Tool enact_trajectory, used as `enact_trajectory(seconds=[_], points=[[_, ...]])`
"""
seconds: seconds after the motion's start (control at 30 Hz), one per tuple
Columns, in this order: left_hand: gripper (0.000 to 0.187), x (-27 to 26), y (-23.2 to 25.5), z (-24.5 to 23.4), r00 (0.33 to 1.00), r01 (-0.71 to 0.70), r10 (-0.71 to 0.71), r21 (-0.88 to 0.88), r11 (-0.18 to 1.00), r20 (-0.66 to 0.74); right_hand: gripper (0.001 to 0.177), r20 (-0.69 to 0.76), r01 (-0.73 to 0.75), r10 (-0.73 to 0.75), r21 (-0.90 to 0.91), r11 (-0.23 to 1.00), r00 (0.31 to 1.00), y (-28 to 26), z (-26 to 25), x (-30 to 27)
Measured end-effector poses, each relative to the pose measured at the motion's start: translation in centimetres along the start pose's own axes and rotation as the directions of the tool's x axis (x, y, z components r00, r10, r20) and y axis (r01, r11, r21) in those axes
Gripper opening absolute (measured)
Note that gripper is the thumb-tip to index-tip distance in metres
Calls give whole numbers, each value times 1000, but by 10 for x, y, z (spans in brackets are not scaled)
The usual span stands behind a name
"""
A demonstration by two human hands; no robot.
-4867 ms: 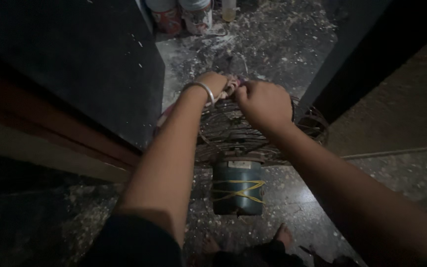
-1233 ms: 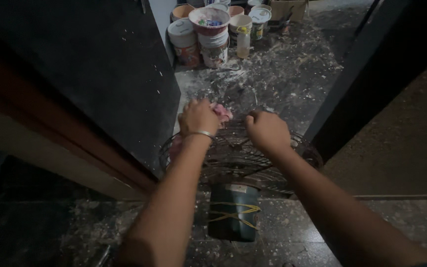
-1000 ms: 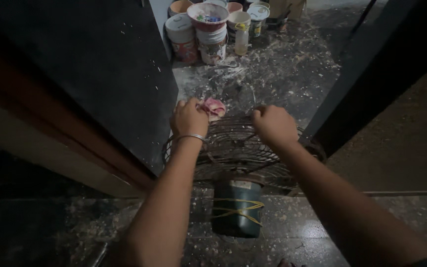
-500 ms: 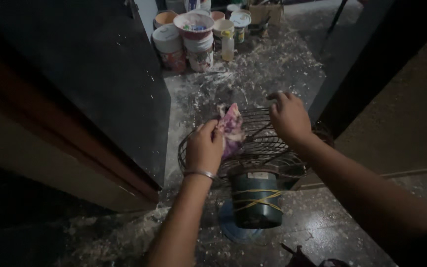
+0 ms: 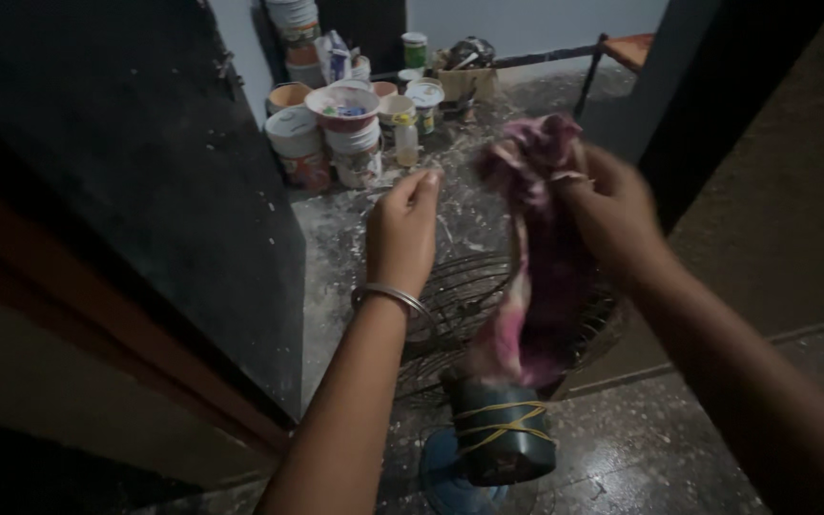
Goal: The person wipes the metal cage of a standing fan with a patterned cloth. They rotate the cage and wipe different sections repeatedly, using both hands to hold the cage and the cloth.
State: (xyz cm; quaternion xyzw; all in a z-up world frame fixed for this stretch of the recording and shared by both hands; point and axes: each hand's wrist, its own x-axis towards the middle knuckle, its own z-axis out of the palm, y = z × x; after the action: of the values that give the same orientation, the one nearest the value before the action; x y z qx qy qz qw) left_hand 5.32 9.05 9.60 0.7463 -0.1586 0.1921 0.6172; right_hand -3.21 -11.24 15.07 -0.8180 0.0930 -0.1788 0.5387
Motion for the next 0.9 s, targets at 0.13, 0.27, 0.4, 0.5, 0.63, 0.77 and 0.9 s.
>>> enact_trajectory(seconds=[0.13, 0.27, 0.4, 0.5, 0.63, 0.77, 0.9], points=[[37, 6, -28, 23, 945, 191, -269, 357, 914, 184, 46, -159, 101, -211, -515, 851, 965, 26, -31, 0], [45, -16, -72, 47, 943, 167, -298, 561, 811, 150, 39, 20, 56, -56, -616, 786, 998, 105, -9, -1], [55, -43, -111, 52, 943, 247, -330, 736, 630, -34, 33, 10, 231, -273, -566, 792, 962, 137, 28, -17], [53, -48, -131, 49, 943, 287, -316, 727, 624, -101, 21, 186, 223, -149, -487, 844, 971, 109, 57, -29], [42, -40, -146, 49, 958, 283, -229, 701, 655, -173, 28, 387, 470, -289, -548, 691, 876, 84, 79, -37], [40, -48, -150, 42, 963, 270, -181, 769, 580, -201, 31, 280, 659, -650, -595, 460, 707, 107, 76, -30], [40, -59, -124, 43, 967, 254, -147, 762, 595, -208, 27, 280, 689, -641, -443, 574, 714, 117, 55, -29]])
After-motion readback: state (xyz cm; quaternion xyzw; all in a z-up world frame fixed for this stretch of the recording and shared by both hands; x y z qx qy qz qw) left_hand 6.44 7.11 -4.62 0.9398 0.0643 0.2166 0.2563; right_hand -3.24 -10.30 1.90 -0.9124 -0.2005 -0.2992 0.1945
